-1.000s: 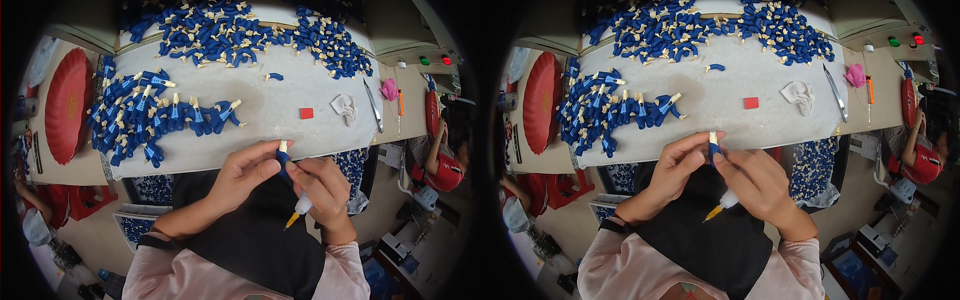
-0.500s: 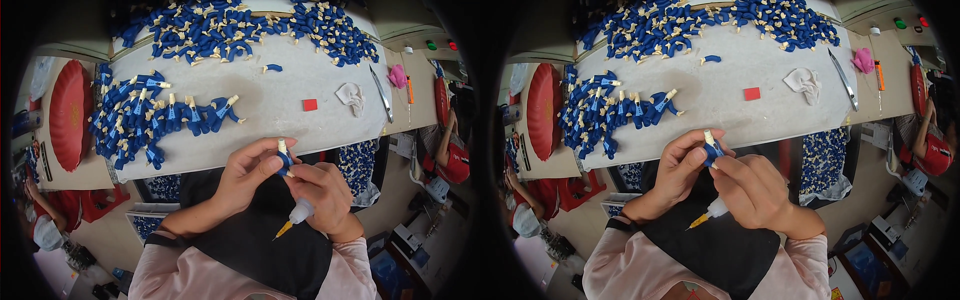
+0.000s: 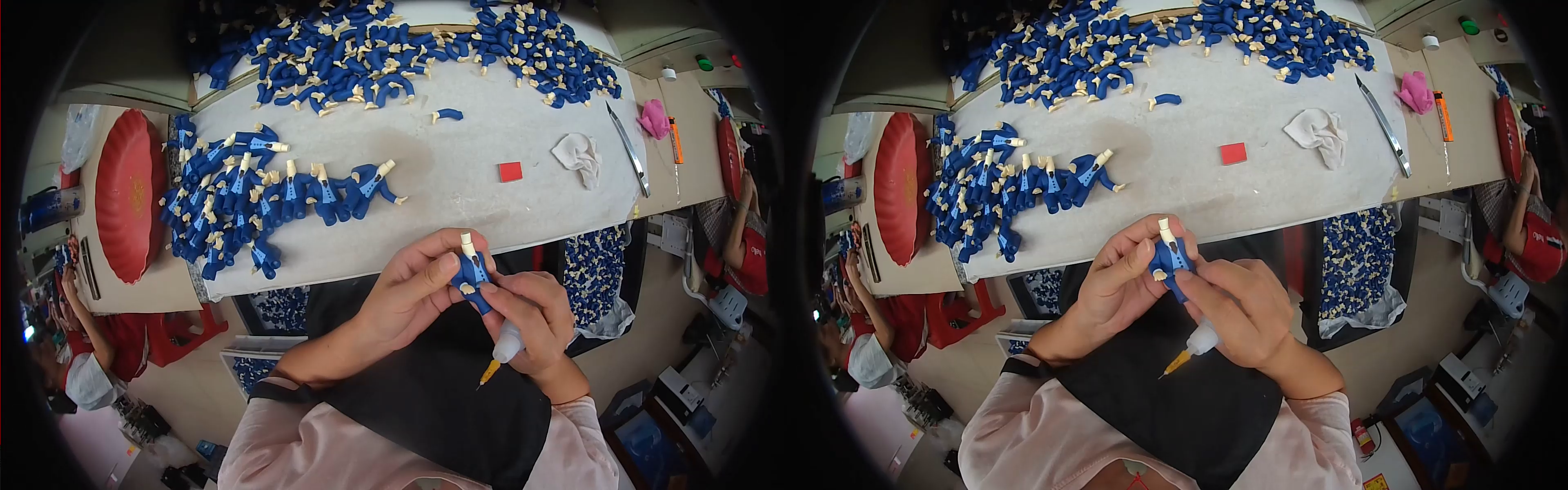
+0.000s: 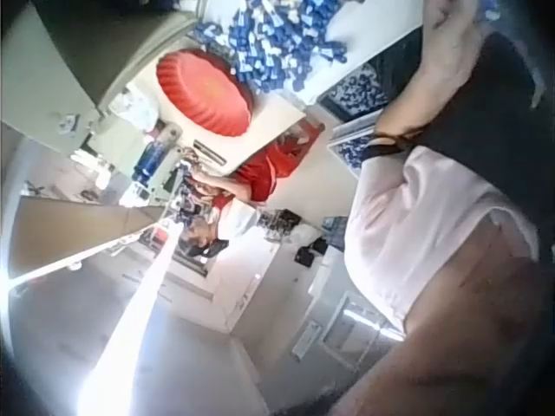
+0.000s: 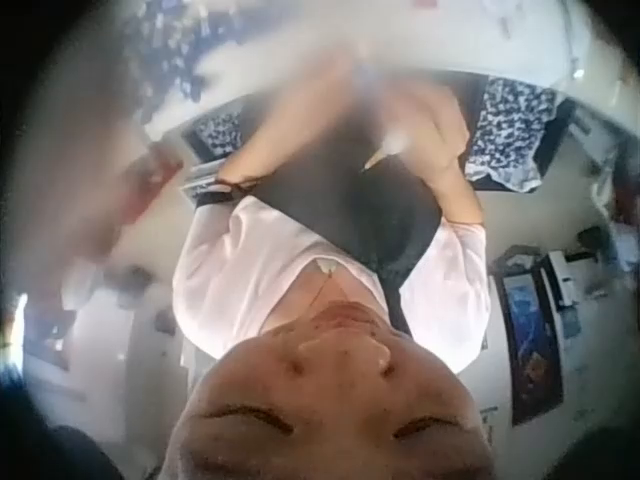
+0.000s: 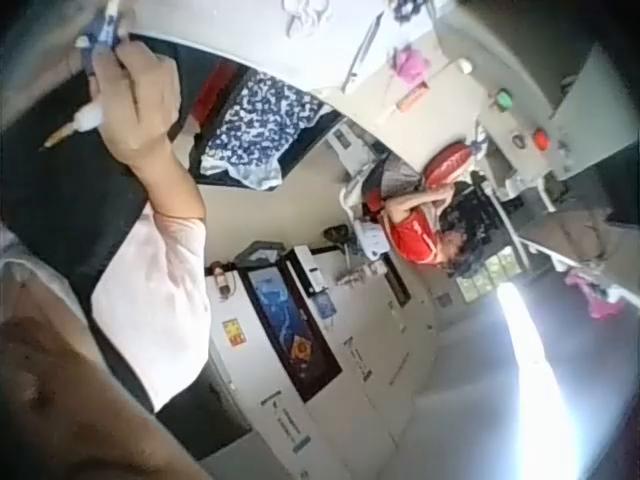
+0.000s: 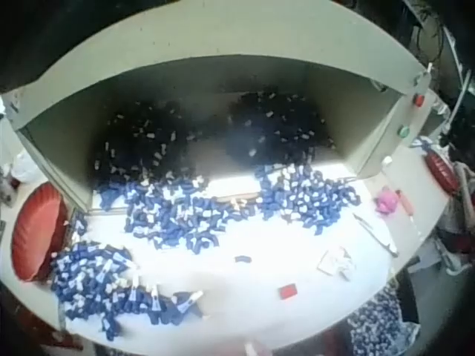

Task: The person applies glue from a bottle to assemble figurine pieces by hand, gathers the assembled figurines into a red tray, pulls down additional parts from an upper shelf onto the table, and assembles more figurines using glue.

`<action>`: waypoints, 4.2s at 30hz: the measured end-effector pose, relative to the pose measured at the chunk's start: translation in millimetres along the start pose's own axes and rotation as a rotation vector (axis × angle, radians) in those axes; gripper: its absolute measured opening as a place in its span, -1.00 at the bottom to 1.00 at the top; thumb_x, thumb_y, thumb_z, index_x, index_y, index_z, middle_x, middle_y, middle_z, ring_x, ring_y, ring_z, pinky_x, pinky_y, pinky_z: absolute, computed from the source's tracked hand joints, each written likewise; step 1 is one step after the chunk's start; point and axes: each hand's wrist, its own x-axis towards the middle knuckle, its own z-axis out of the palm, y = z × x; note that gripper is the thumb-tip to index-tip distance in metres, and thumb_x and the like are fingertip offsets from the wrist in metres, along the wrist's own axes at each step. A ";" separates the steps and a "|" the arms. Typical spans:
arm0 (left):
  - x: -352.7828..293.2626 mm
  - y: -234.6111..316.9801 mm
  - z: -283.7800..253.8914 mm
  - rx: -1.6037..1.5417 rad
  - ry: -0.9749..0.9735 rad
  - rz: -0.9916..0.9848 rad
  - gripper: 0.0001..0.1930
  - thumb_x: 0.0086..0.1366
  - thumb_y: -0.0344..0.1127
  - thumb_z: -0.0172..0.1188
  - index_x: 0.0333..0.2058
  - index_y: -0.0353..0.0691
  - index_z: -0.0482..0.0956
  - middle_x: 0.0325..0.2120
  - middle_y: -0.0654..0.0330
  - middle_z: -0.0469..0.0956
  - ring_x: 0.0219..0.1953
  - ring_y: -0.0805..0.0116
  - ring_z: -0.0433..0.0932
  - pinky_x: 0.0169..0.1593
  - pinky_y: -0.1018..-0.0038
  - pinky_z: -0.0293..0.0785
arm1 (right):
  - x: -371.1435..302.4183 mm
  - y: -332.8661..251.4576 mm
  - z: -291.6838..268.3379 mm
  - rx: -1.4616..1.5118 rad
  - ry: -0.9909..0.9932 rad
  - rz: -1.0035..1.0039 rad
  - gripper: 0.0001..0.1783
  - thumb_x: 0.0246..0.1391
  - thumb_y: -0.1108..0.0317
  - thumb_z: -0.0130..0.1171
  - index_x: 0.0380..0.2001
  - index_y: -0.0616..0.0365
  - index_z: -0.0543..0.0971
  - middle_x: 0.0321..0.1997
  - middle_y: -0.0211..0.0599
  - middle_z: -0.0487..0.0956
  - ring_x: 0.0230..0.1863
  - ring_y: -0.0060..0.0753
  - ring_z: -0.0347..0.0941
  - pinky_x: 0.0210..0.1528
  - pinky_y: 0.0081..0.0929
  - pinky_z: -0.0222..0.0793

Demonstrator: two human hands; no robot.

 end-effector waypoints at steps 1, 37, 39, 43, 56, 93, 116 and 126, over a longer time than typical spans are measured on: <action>0.8 -0.3 0.4 0.004 -0.005 0.008 -0.70 0.23 -0.23 -0.11 -0.13 -0.28 0.29 -0.27 0.18 0.38 -0.20 0.49 0.36 -0.15 0.60 0.29 | 0.4 -0.3 0.0 0.003 0.002 0.002 -0.69 -0.44 0.51 0.23 -0.44 0.22 0.54 -0.42 -0.25 0.41 -0.57 -0.38 0.33 -0.58 -0.57 0.28; 1.7 12.5 0.8 -0.052 0.085 -0.020 -0.63 0.21 -0.37 -0.10 0.01 -0.26 0.18 -0.25 0.16 0.37 -0.17 0.34 0.39 -0.11 0.50 0.33 | 6.3 -0.3 -32.1 0.041 -0.215 0.345 -0.57 -0.34 0.61 0.12 -0.27 0.24 0.31 -0.29 -0.15 0.27 -0.36 -0.40 0.23 -0.34 -0.54 0.26; 1.6 11.5 -1.7 -0.095 0.050 -0.036 -0.62 0.21 -0.36 -0.11 0.02 -0.26 0.17 -0.25 0.16 0.36 -0.16 0.36 0.38 -0.10 0.51 0.32 | 4.3 -2.9 -30.4 0.076 -0.169 0.365 -0.59 -0.33 0.58 0.21 -0.31 0.22 0.33 -0.30 -0.16 0.30 -0.36 -0.41 0.27 -0.32 -0.56 0.26; 1.8 9.8 -1.6 -0.118 0.009 -0.044 -0.61 0.21 -0.36 -0.11 0.02 -0.27 0.17 -0.25 0.16 0.33 -0.16 0.41 0.34 -0.09 0.55 0.28 | 0.2 -0.6 -21.2 0.472 0.232 0.365 -0.53 -0.42 0.50 0.35 -0.38 0.14 0.32 -0.31 -0.17 0.33 -0.47 -0.44 0.33 -0.39 -0.59 0.31; 0.4 9.8 -2.7 -0.097 -0.048 -0.030 -0.59 0.21 -0.33 -0.09 0.03 -0.29 0.16 -0.25 0.20 0.33 -0.19 0.45 0.35 -0.09 0.58 0.27 | 4.0 -5.9 -19.6 0.312 0.139 0.118 -0.55 -0.42 0.34 0.39 -0.42 0.11 0.36 -0.44 -0.35 0.28 -0.50 -0.57 0.31 -0.55 -0.66 0.35; -0.2 10.5 3.0 -0.006 0.085 0.004 -0.63 0.18 -0.40 -0.05 -0.02 -0.29 0.22 -0.21 0.26 0.34 -0.17 0.54 0.34 -0.09 0.62 0.26 | 3.0 -3.3 -17.7 0.262 0.103 0.062 -0.54 -0.42 0.44 0.37 -0.37 0.17 0.37 -0.44 -0.31 0.27 -0.54 -0.54 0.30 -0.56 -0.65 0.33; -0.2 8.7 2.3 0.356 0.131 0.216 -0.71 0.18 -0.36 -0.03 -0.11 -0.27 0.32 -0.29 0.26 0.35 -0.21 0.55 0.29 -0.11 0.63 0.17 | 3.7 -4.5 -16.2 0.283 0.088 0.096 -0.51 -0.46 0.39 0.40 -0.36 0.17 0.40 -0.46 -0.33 0.28 -0.52 -0.56 0.32 -0.51 -0.64 0.35; 1.0 8.5 1.4 0.375 0.130 0.221 -0.70 0.17 -0.37 -0.01 -0.10 -0.28 0.32 -0.28 0.27 0.36 -0.19 0.56 0.29 -0.10 0.63 0.18 | 4.3 -0.6 -15.6 0.226 0.108 0.095 -0.52 -0.45 0.34 0.40 -0.37 0.16 0.42 -0.47 -0.34 0.29 -0.55 -0.56 0.32 -0.52 -0.65 0.34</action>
